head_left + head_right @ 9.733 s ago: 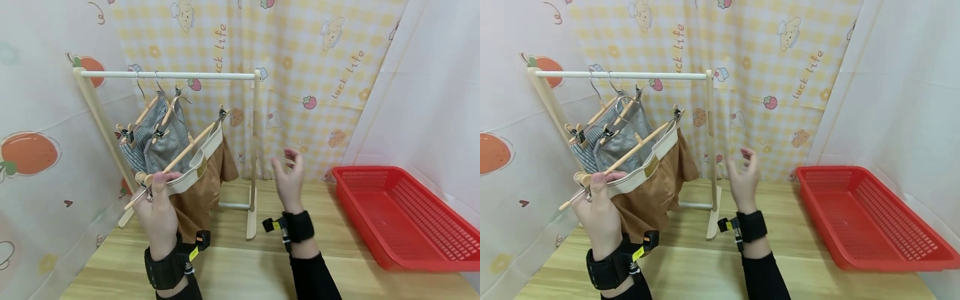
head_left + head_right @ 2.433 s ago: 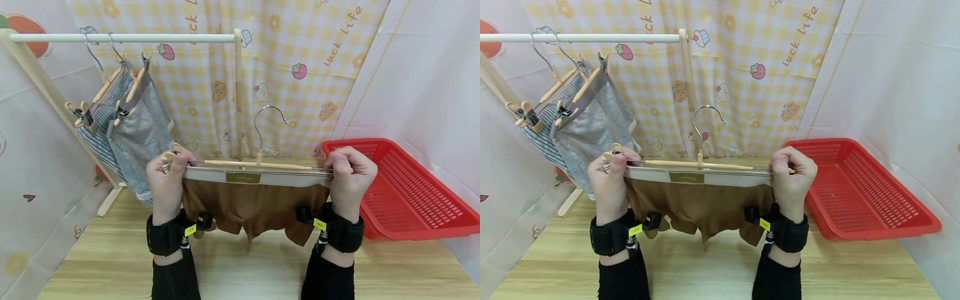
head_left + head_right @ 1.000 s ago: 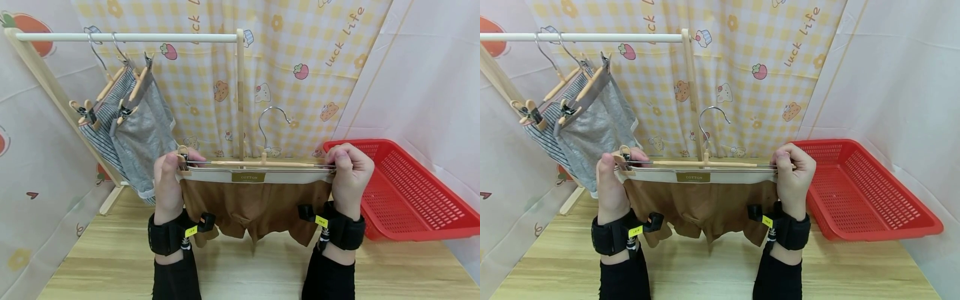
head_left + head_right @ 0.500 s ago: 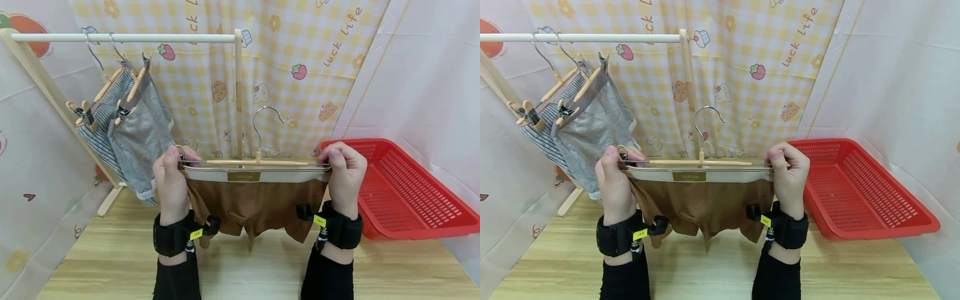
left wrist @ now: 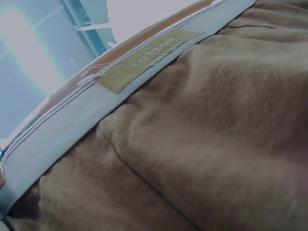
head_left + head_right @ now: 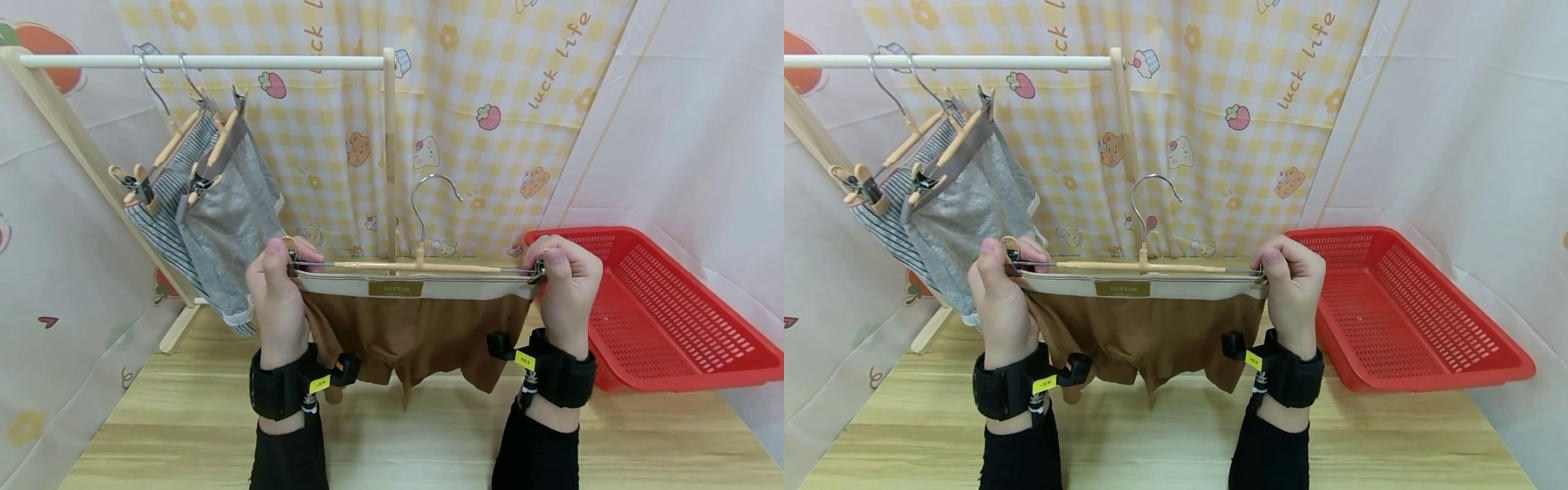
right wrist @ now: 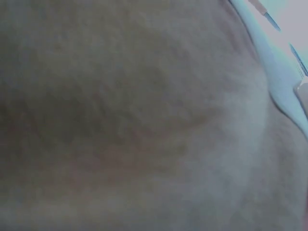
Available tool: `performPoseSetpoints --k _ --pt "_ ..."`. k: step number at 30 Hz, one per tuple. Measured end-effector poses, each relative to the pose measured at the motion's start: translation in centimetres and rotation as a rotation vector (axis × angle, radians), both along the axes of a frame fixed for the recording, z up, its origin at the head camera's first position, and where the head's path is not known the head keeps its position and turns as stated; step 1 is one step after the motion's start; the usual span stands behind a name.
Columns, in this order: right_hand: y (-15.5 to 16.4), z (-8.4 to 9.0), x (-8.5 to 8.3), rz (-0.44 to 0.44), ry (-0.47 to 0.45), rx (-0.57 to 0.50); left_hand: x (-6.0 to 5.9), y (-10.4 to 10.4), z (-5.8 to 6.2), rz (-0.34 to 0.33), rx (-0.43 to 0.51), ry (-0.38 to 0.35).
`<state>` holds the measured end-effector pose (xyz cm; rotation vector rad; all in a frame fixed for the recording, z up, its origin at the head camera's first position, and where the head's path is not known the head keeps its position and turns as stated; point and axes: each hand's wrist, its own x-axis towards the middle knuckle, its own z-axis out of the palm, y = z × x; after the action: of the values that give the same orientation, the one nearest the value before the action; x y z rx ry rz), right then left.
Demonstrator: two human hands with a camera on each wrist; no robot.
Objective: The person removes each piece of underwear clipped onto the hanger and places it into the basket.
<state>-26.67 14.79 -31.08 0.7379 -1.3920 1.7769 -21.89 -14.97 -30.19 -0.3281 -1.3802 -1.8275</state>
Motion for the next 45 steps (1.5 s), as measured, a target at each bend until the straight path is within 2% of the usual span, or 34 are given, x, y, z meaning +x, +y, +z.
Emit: performPoseSetpoints --k 8,13,18,28,33,37,45 --pt "0.18 -0.04 0.14 0.030 -0.036 -0.007 0.09 -0.12 0.09 0.004 0.019 0.010" --pt "0.36 -0.12 0.06 0.079 -0.010 -0.027 0.18 -0.13 0.17 0.006 0.016 0.013" --pt "0.43 -0.11 0.00 0.092 0.008 -0.037 0.09 -0.07 0.12 0.003 0.016 0.019" --pt "0.55 -0.07 0.23 0.127 -0.019 -0.003 0.17 -0.09 0.13 0.001 0.019 0.030" --pt "0.51 -0.17 0.28 0.215 -0.027 0.005 0.13 -0.16 0.16 -0.010 0.031 0.036" --pt "0.50 -0.15 0.27 0.302 0.007 0.005 0.12 -0.13 0.28 -0.010 0.050 0.048" --pt "0.53 -0.10 0.25 0.337 0.030 0.004 0.06 -0.13 0.30 0.000 0.059 0.040"
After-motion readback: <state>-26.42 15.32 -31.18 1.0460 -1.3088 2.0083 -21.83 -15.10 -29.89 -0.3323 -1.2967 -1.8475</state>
